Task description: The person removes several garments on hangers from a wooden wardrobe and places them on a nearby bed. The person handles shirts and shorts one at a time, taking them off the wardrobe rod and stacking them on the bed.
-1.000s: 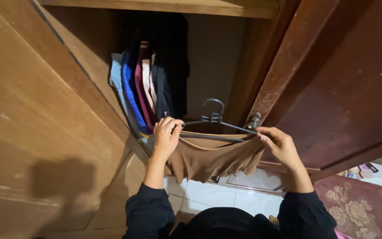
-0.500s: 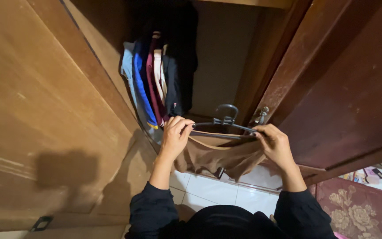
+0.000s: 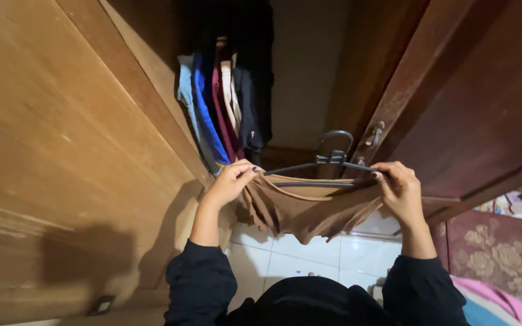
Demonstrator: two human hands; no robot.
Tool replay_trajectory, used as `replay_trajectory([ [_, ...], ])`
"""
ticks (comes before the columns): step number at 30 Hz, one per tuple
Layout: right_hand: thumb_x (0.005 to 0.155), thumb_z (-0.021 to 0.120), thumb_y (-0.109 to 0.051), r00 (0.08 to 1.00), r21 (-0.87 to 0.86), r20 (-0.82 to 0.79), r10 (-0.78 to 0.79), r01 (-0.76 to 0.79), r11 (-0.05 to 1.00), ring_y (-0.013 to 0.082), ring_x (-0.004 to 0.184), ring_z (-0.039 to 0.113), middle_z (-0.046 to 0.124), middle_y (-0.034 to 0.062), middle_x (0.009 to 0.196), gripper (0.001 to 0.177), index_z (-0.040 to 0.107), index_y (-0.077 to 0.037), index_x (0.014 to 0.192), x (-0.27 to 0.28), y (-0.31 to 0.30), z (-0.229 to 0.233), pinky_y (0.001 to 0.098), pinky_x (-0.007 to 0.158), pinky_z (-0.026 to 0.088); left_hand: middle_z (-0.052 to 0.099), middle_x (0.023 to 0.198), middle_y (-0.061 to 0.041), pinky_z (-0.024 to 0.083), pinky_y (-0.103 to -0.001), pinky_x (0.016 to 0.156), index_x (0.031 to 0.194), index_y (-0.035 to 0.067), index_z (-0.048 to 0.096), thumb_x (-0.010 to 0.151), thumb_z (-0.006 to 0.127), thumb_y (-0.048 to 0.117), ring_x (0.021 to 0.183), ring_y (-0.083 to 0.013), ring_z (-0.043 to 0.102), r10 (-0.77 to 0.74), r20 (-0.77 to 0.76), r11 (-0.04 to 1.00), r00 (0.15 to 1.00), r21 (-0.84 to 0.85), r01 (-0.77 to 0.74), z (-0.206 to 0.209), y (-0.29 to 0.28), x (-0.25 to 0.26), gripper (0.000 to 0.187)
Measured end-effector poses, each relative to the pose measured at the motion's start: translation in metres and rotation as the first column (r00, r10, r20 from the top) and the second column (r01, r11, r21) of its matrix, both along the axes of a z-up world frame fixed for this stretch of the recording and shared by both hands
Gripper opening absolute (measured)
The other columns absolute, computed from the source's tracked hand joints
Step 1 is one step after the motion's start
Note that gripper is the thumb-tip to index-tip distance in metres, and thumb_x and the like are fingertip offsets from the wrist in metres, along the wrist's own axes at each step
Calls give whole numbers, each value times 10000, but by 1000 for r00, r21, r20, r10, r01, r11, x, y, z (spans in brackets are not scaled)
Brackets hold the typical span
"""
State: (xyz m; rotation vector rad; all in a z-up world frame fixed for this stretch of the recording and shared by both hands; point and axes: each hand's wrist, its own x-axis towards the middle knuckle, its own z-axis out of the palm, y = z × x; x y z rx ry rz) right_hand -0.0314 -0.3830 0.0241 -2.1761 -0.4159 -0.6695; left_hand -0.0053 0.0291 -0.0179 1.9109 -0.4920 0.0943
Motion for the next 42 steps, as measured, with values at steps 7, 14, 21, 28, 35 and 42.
replay_trajectory([
  [7,941,716,-38,991,12,-43,-126,127,992,266,832,625,682,104,914,103,721,-49,1044,-57,11,-5,354,786,484,653,936,5,486,-236,726,1047,26,767,963,669,74,842,-90,607,-102,-77,995,992,9,103,3,7,-23,138],
  [14,923,696,36,982,75,-25,-186,187,980,261,837,666,697,119,957,136,701,-15,1049,-121,17,-9,324,754,515,609,996,7,544,-244,777,1015,29,693,897,715,58,907,-82,635,-161,-67,984,985,-82,155,11,-17,-45,123],
  [21,911,708,-4,935,41,-49,-352,354,934,271,850,676,700,124,950,139,706,-26,1048,-185,-1,-16,343,767,513,644,944,-93,541,-339,802,1077,52,688,948,638,58,871,-251,676,-237,133,968,962,119,222,27,-79,-59,139],
  [28,923,690,-38,848,55,-150,-509,521,852,249,856,672,694,116,947,146,707,-33,1068,-262,-38,-31,323,777,517,677,992,-90,500,-416,844,1090,92,725,924,666,87,933,-319,645,-344,309,936,887,193,296,30,-160,-84,176],
  [35,908,705,-52,733,73,-282,-619,660,748,228,817,638,676,91,919,171,723,-41,1078,-337,-70,-50,313,739,498,654,1025,-42,446,-420,920,1039,129,735,915,691,115,993,-275,622,-393,355,912,848,265,312,9,-242,-115,132],
  [42,902,670,-62,671,79,-302,-677,725,684,188,797,629,656,80,909,210,718,-51,1105,-422,-108,-64,294,719,501,636,1049,-44,411,-432,972,1051,136,729,913,675,112,1034,-265,607,-484,350,869,802,297,395,-7,-322,-168,150],
])
